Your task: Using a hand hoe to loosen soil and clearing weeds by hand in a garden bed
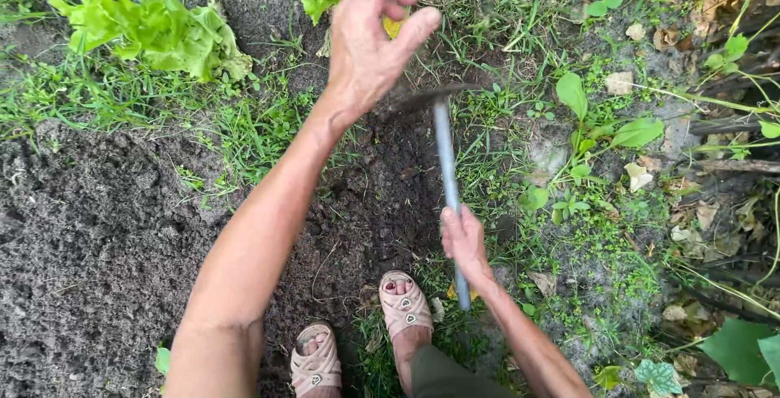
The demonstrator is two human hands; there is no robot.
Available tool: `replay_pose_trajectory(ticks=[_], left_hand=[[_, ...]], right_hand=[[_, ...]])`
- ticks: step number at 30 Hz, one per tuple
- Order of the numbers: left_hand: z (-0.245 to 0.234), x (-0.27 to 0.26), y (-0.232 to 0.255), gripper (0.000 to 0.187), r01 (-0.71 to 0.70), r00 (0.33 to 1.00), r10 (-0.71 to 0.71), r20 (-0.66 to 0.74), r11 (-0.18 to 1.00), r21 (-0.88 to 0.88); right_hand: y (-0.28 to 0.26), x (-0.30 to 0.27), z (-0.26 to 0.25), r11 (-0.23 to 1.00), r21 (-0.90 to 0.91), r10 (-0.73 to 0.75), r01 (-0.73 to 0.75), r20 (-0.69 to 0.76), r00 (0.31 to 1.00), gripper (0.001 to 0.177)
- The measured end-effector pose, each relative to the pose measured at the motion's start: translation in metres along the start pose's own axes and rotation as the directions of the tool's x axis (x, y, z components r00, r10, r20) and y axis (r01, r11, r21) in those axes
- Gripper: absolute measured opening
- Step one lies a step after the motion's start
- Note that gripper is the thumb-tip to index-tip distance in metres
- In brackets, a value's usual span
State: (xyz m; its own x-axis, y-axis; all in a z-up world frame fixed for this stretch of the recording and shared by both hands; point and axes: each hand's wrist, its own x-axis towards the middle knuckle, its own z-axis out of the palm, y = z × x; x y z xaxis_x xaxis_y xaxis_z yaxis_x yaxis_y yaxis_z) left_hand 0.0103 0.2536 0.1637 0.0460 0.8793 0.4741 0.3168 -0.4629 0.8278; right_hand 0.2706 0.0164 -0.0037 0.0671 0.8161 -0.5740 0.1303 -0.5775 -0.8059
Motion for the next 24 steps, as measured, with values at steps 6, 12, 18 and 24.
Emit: replay_pose_trajectory(ticks=[6, 12, 18, 24], left_hand=[[-0.053, -0.084, -0.062, 0.018, 0.207, 0.947, -0.136, -0.29, 0.951, 0.23], [-0.103, -0.167, -0.036, 0.06, 0.319, 0.933, -0.359, 0.016, 0.848, 0.424], [-0.137, -0.234, -0.001, 0.039, 0.231, 0.748, -0.575, 0.332, 0.694, 0.682], [-0.142, -0.357, 0.017, 0.021, 0.387, 0.767, -0.581, 0.272, 0.757, 0.526]], right_hand=[[-0.141, 0.023, -0.015, 0.846, 0.133, -0.504, 0.517, -0.119, 0.856, 0.02], [-0.111, 0.068, 0.065, 0.673, -0.004, -0.632, 0.74, -0.524, 0.571, 0.024], [-0.008, 0.078, 0.076, 0.79, -0.614, -0.012, -0.012, -0.035, 0.999, 0.039], [-0.044, 0.044, 0.053, 0.945, -0.299, -0.197, 0.131, -0.201, 0.96, 0.03]])
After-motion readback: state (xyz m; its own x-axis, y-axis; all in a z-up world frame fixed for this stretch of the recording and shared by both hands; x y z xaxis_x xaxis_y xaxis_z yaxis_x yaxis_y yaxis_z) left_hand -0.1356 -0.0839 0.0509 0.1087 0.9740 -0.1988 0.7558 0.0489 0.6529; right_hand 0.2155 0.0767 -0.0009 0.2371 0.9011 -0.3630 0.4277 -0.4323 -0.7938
